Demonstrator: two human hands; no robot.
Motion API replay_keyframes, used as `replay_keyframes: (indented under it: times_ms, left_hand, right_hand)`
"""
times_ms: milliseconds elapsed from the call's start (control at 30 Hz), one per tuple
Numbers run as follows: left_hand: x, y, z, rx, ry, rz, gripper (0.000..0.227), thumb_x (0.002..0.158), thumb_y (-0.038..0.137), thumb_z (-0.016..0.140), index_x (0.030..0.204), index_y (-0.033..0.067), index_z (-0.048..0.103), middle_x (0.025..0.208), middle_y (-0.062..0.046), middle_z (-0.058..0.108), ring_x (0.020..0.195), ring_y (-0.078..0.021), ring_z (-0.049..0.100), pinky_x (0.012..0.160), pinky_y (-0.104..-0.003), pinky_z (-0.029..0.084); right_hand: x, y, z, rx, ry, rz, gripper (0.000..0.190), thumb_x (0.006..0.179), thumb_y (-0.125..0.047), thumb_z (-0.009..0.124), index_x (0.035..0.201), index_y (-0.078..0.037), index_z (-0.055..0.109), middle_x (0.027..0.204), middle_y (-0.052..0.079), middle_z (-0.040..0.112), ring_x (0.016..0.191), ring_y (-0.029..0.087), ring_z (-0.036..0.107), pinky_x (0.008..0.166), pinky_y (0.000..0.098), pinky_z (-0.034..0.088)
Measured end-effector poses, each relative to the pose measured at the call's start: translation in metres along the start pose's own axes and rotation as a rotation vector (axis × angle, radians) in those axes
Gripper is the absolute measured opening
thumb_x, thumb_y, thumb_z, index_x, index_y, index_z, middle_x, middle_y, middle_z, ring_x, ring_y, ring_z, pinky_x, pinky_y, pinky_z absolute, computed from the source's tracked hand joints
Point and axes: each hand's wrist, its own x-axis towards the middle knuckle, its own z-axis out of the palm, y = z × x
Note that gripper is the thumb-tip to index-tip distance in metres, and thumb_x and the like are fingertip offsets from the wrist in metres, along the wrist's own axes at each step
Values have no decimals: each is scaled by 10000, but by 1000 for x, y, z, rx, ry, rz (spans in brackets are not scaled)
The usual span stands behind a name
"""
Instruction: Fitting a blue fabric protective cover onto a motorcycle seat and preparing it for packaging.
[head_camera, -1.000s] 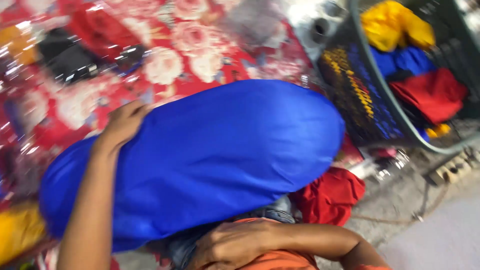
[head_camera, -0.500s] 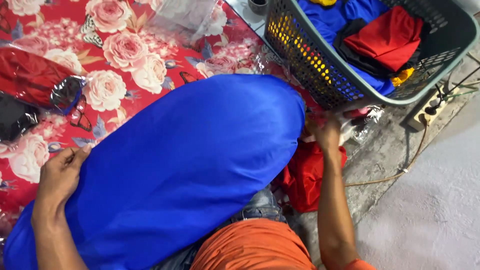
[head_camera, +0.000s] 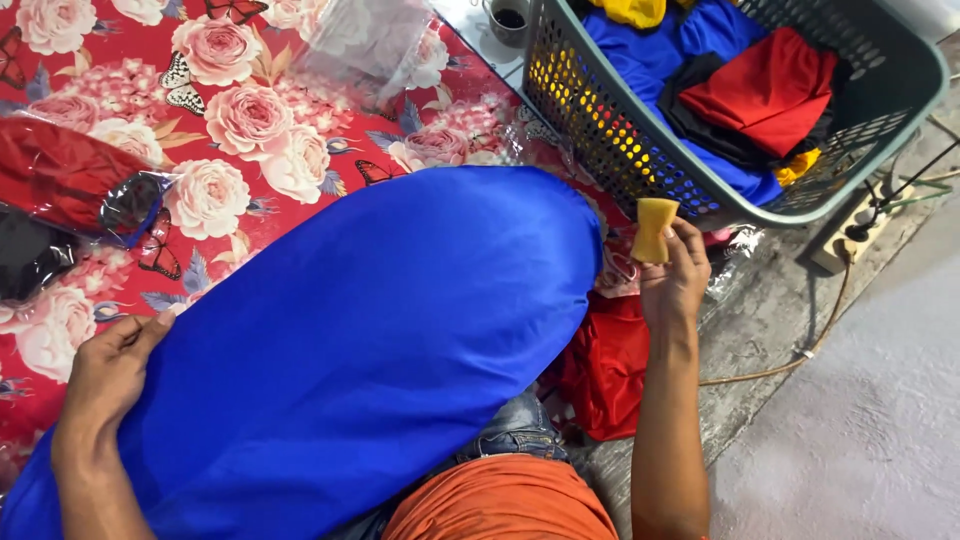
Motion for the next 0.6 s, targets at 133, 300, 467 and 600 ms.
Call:
replay_keyframes:
  times_ms: [133, 300, 467, 600]
  left_hand:
    - [-3, 6, 0, -10, 0, 24, 312, 1093, 350, 677, 1128, 52, 761, 1015, -29, 674, 957, -130, 544, 866, -304, 408]
    - [-3, 2, -1, 1, -21, 27, 393, 1106, 404, 675, 903, 71, 721, 780, 12, 525, 734, -126, 423, 704, -305, 353]
    - [-1, 0, 0, 10, -37, 62, 379, 1103, 396, 664, 866, 101, 689, 755, 41, 468, 707, -109, 380, 675, -301, 334]
    - [0, 2, 1, -22, -28, 47, 320, 1086, 388, 665, 1028, 89, 764, 890, 34, 626, 849, -98, 503, 807, -286, 395]
  right_hand:
    - [-28, -39, 40, 118, -272, 258, 316, 937, -136, 705, 1208, -23, 588, 1048, 186, 687, 863, 226, 725, 641, 254, 614]
    - [-66, -47, 72, 129, -392, 309, 361, 932, -140, 711, 1232, 13, 580, 1035, 243, 695, 823, 284, 732, 616, 278, 612]
    - [-142, -64, 125, -762, -824, -796, 66, 983, -90, 670, 1020, -36, 674, 1052, 126, 681, 1007, 291, 657, 897, 382, 513]
    - [-131, -24, 112, -838, -911, -957, 160, 964, 26, 701, 1048, -106, 735, 1047, 76, 716, 891, 221, 643, 855, 397, 423]
